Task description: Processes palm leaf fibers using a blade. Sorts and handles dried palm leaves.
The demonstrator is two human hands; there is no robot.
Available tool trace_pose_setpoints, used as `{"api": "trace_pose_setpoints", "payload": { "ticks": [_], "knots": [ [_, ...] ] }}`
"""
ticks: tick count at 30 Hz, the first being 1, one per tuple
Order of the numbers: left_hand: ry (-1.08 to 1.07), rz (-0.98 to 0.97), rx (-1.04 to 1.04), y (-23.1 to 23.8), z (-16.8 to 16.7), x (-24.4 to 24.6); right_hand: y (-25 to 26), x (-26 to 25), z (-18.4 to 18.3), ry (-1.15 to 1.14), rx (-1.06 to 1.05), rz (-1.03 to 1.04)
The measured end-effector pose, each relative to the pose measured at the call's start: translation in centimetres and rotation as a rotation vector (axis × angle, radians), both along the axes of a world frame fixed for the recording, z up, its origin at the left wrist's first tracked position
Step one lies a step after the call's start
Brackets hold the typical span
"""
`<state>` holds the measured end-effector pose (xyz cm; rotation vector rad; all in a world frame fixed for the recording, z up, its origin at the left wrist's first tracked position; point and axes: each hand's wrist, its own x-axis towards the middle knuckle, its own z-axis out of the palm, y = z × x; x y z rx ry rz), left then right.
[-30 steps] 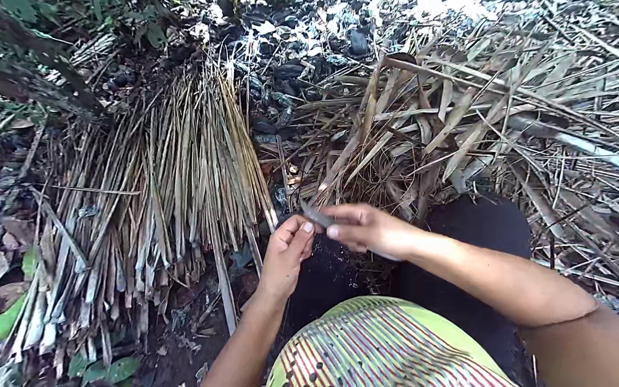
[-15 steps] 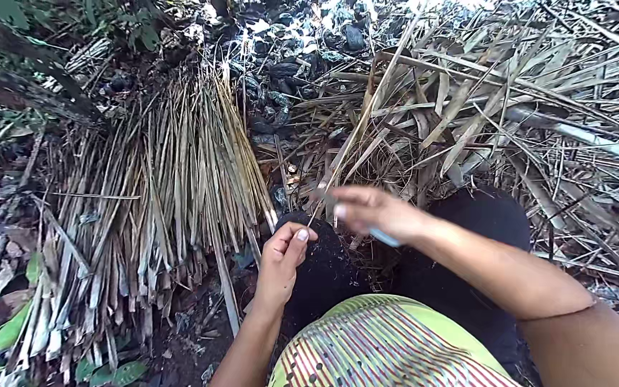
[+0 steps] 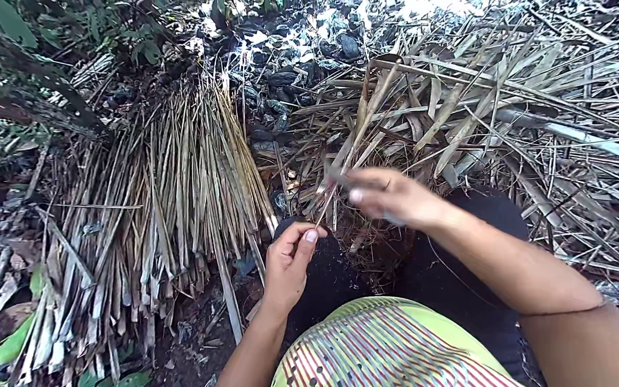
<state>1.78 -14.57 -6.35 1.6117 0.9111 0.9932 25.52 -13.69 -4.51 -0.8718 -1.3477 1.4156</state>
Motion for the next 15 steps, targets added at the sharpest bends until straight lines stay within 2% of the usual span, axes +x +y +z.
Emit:
{"api": "trace_pose_setpoints", "payload": {
  "ticks": [3,5,7,9,10,15],
  "knots": [
    [-0.003,-0.019,-0.001,-0.3,0.2,-0.5,2.0,2.4,1.3,0.136,0.103,-0.165],
    [-0.001,0.007,0.010,-0.2,0.3,-0.4,1.6,1.7,1.5,0.157,0.094,-0.156],
    [-0.005,0.037,0.022,0.0,0.3,-0.1,-0.2,-0.5,0.6,0.061,-0.013,-0.028],
    [-0.003,0.038,0.024,0.2,0.3,0.1,-1.1,-2.3,-0.6,0.025,-0.115,0.207],
    [-0.007,0.019,0.007,0.3,0.2,-0.1,-1.0,-2.2,-0.7,0.039,-0.120,0.230],
    [-0.079,-0.094,-0.151,-0.4,0.4,-1.6,3.5,4.9,1.6,0.207,0.128,-0.233]
  ]
}}
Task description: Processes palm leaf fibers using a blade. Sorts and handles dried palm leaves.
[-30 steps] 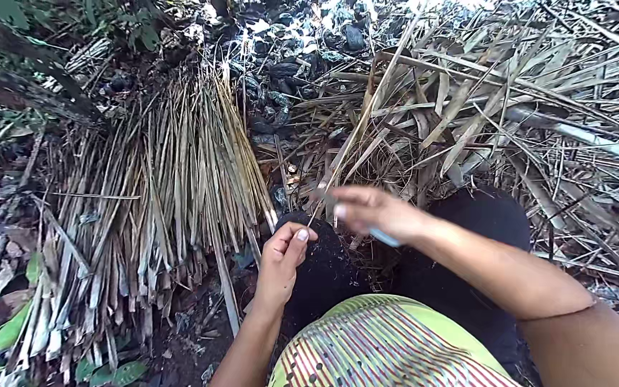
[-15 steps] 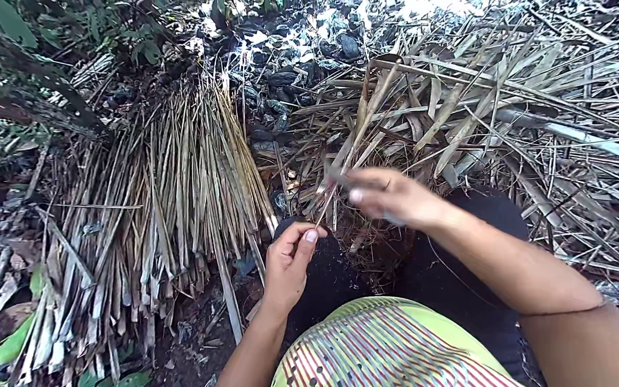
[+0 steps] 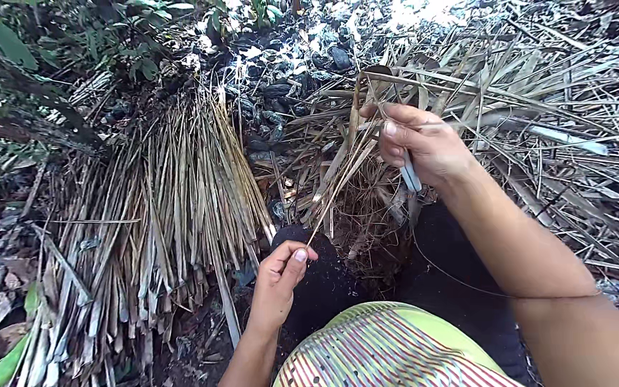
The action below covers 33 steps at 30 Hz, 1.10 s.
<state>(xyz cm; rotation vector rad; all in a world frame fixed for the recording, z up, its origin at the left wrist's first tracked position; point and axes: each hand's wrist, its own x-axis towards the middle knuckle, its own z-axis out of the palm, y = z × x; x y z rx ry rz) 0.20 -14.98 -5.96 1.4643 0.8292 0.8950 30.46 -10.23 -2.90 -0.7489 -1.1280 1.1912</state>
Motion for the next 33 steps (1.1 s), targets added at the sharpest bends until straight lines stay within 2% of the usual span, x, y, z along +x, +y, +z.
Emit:
{"api": "trace_pose_setpoints", "payload": {
  "ticks": [3,6,7,9,11,13,15,18,19,20,22,26,28,30,33],
  "knots": [
    [0.007,0.037,0.008,0.1,0.0,0.3,-0.9,-1.6,0.1,-0.029,-0.048,0.000],
    [0.022,0.060,0.005,0.3,-0.2,0.6,-3.7,-5.6,-1.8,-0.115,-0.194,0.309],
    [0.015,0.051,-0.015,0.3,-0.1,0.5,-3.7,-5.7,-2.0,-0.123,-0.199,0.344],
    [-0.010,0.021,-0.100,0.0,-0.1,-0.2,-1.7,-2.4,-2.6,-0.057,-0.064,0.139],
    [-0.045,0.023,-0.201,-0.4,-0.2,-1.0,0.6,2.8,-1.3,0.006,-0.027,-0.138],
    [-0.090,0.046,-0.277,-0.3,-0.2,-1.1,0.2,4.5,0.2,0.052,-0.025,-0.217],
    [-0.117,0.041,-0.327,-0.2,-0.1,-0.6,-2.5,0.8,0.4,0.027,-0.117,-0.026],
    [-0.170,-0.004,-0.363,0.0,0.0,0.5,-6.2,-6.5,-1.7,-0.050,-0.330,0.516],
    [-0.197,-0.023,-0.370,0.0,0.0,0.6,-6.6,-7.8,-2.1,-0.074,-0.359,0.615],
    [-0.208,-0.048,-0.369,-0.1,0.0,0.4,-6.5,-8.1,-2.1,-0.083,-0.374,0.630],
    [-0.194,-0.079,-0.374,-0.3,0.0,-0.4,-5.4,-6.4,-1.3,-0.076,-0.354,0.499],
    [-0.216,-0.107,-0.432,-1.0,-0.2,-1.8,-1.5,0.1,0.7,0.004,-0.146,0.047],
    [-0.236,-0.103,-0.465,-1.0,-0.3,-2.0,-1.2,1.3,1.7,0.032,-0.104,-0.071],
    [-0.256,-0.107,-0.484,-0.8,-0.3,-1.7,-3.2,-1.0,1.4,0.004,-0.153,0.051],
    [-0.282,-0.123,-0.504,-0.7,0.0,-0.9,-6.6,-6.8,-1.3,-0.130,-0.313,0.552]
  ]
}}
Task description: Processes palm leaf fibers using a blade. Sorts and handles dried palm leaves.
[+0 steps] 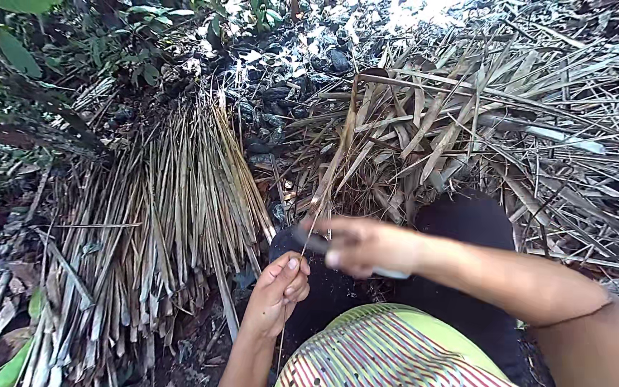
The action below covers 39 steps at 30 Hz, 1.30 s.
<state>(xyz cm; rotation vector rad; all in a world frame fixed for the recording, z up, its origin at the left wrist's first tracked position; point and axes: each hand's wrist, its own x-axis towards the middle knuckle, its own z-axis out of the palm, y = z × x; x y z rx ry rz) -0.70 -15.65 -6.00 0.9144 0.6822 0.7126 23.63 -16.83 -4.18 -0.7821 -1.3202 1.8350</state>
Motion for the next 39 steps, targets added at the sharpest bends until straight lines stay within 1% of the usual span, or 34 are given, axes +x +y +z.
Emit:
{"api": "trace_pose_setpoints", "payload": {
  "ticks": [1,2,3,5,7,9,10,13,15,16,17,19,21,22,23,24,25,27,28,29,30,34,35,36,37,39],
  "knots": [
    [-0.020,-0.008,-0.013,0.0,0.0,0.0,-0.3,-1.0,-0.5,-0.007,-0.030,0.091],
    [-0.020,-0.025,-0.014,0.0,0.0,-0.3,-0.2,-1.1,-0.6,-0.002,-0.039,0.096],
    [-0.018,-0.049,-0.011,0.0,-0.1,-0.7,0.3,-0.4,-0.2,0.008,-0.029,0.034],
    [-0.007,-0.092,0.002,-0.2,-0.4,-1.7,2.1,2.1,1.1,0.037,0.030,-0.171],
    [0.090,-0.077,0.096,-0.7,-0.6,-2.0,3.4,4.0,1.8,0.085,0.092,-0.317],
    [0.259,0.011,0.325,-0.9,-0.8,-1.3,3.4,3.9,1.9,0.102,0.110,-0.372],
    [0.337,0.065,0.462,-1.0,-1.0,-0.8,3.0,3.5,1.8,0.087,0.098,-0.352],
    [0.505,0.238,0.782,-0.9,-1.3,0.4,1.6,1.3,0.4,0.033,-0.003,-0.173],
    [0.605,0.305,0.962,-0.8,-1.6,0.6,0.7,0.1,-0.2,0.009,-0.083,-0.025],
    [0.658,0.329,1.058,-0.8,-1.8,0.5,0.6,0.1,-0.1,0.016,-0.112,0.000],
    [0.712,0.348,1.145,-0.9,-1.9,0.2,0.8,0.6,0.3,0.029,-0.114,-0.040],
    [0.809,0.393,1.266,-1.0,-2.1,-0.4,2.3,3.1,1.2,0.079,-0.039,-0.249],
    [0.871,0.429,1.306,-1.1,-2.3,-1.0,4.1,5.9,2.2,0.121,0.053,-0.505],
    [0.895,0.439,1.309,-1.0,-2.4,-1.1,4.5,6.7,2.7,0.127,0.091,-0.591],
    [0.913,0.450,1.311,-0.9,-2.4,-1.1,4.2,6.5,3.1,0.137,0.106,-0.610],
    [0.931,0.462,1.316,-0.9,-2.4,-1.0,3.4,5.5,3.2,0.140,0.092,-0.562],
    [0.951,0.470,1.329,-0.8,-2.3,-0.9,2.3,3.8,2.7,0.131,0.043,-0.457],
    [0.985,0.486,1.390,-0.6,-2.3,-0.6,0.6,0.2,1.2,0.091,-0.090,-0.175],
    [0.993,0.489,1.428,-0.5,-2.4,-0.6,0.4,-1.1,0.5,0.080,-0.148,-0.077],
    [1.001,0.487,1.456,-0.4,-2.5,-0.8,0.5,-1.7,0.2,0.070,-0.179,-0.057],
    [1.013,0.481,1.473,-0.4,-2.6,-1.1,1.0,-1.5,0.2,0.058,-0.173,-0.112],
    [1.080,0.474,1.459,-0.4,-2.9,-2.6,5.2,3.7,0.8,0.133,-0.051,-0.592],
    [1.089,0.480,1.449,-0.3,-3.0,-2.7,5.4,4.3,1.1,0.134,-0.038,-0.645],
    [1.090,0.485,1.441,-0.3,-2.9,-2.6,4.8,3.9,1.4,0.114,-0.038,-0.630],
    [1.081,0.487,1.431,-0.2,-2.9,-2.3,3.7,2.7,1.4,0.086,-0.053,-0.558],
    [1.027,0.462,1.391,-0.2,-2.6,-1.7,1.4,-0.6,0.4,0.040,-0.116,-0.268]
  ]
}}
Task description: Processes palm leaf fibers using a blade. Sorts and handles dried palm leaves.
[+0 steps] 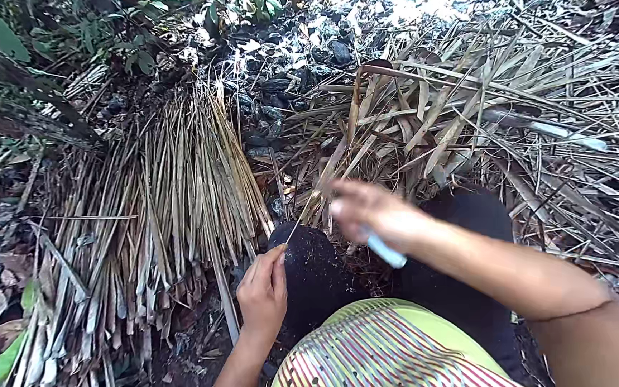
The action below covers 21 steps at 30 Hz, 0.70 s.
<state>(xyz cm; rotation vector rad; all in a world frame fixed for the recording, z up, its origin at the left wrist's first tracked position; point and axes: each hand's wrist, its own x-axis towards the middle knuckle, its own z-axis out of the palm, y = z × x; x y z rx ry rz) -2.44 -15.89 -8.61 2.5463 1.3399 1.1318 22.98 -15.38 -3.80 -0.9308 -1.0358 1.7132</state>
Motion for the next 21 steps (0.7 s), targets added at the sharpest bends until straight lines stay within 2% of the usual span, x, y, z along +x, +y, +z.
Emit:
{"api": "trace_pose_setpoints", "payload": {
  "ticks": [2,4,6,9,11,12,15,17,18,21],
  "knots": [
    [-0.078,-0.052,-0.089,-0.1,0.2,0.4,-1.2,-2.9,-1.2,0.000,-0.043,0.259],
    [-0.154,-0.098,-0.196,-0.4,0.4,0.1,-1.0,-3.6,-1.7,0.014,-0.059,0.327],
    [-0.194,-0.119,-0.277,-0.8,0.6,-0.5,0.1,-2.1,-1.4,0.033,-0.017,0.181],
    [-0.229,-0.115,-0.331,-1.2,0.6,-1.3,2.8,2.0,-0.4,0.092,0.095,-0.160],
    [-0.274,-0.115,-0.380,-1.2,0.5,-1.5,3.1,3.0,0.4,0.099,0.118,-0.253],
    [-0.307,-0.121,-0.416,-1.2,0.6,-1.3,2.2,2.4,0.5,0.086,0.100,-0.194],
    [-0.429,-0.186,-0.546,-1.1,1.0,-0.8,-0.9,-1.9,-0.9,0.067,0.004,0.226],
    [-0.506,-0.243,-0.641,-1.1,1.3,-0.9,-1.0,-3.1,-1.3,0.081,-0.016,0.318],
    [-0.537,-0.264,-0.696,-1.2,1.5,-1.2,-0.4,-2.5,-1.1,0.087,0.005,0.261],
    [-0.626,-0.290,-0.836,-1.5,1.6,-1.9,2.0,0.8,0.0,0.102,0.133,-0.100]
  ]
}}
